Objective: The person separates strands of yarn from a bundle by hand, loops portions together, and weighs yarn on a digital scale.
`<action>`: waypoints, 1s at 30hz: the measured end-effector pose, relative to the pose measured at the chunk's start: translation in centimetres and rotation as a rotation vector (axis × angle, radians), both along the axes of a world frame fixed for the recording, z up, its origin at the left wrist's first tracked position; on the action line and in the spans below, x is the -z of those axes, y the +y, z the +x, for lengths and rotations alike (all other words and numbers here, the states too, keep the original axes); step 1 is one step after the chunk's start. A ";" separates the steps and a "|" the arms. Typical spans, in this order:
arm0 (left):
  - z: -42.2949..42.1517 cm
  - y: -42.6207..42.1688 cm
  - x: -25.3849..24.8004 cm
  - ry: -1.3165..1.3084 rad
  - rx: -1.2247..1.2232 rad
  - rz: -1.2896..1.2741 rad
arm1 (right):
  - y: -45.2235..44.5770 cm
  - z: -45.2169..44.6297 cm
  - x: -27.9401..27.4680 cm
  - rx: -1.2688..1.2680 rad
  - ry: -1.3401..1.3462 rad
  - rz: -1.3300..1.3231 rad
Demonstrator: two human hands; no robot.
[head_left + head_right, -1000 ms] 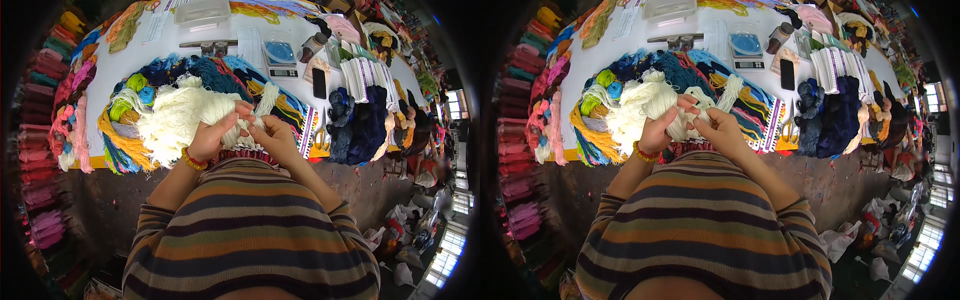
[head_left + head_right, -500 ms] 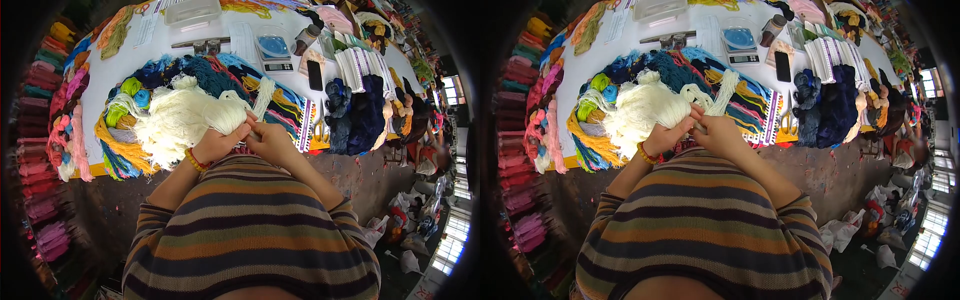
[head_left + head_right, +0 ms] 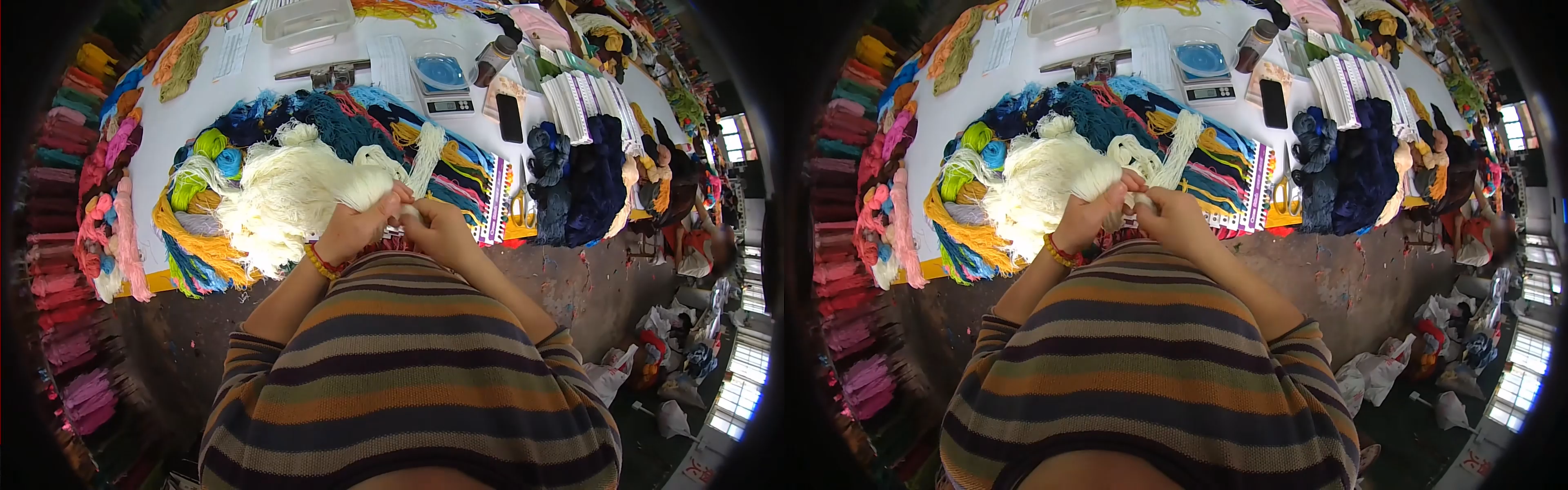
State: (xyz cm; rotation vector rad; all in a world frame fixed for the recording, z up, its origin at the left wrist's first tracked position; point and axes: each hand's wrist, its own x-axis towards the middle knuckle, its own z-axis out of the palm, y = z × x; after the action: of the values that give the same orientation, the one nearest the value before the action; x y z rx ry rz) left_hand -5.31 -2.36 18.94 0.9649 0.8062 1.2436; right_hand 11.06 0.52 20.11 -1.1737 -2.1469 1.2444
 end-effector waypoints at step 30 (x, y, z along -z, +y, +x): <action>1.1 -0.1 1.6 -0.499 0.143 -0.481 | -1.3 -0.5 0.7 0.368 0.452 -0.564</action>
State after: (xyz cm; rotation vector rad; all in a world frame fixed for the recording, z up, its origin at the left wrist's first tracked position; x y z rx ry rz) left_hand -4.22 -2.48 17.36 0.2948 0.5843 1.0356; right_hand 10.56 -0.75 19.40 -1.2624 -1.2240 1.7803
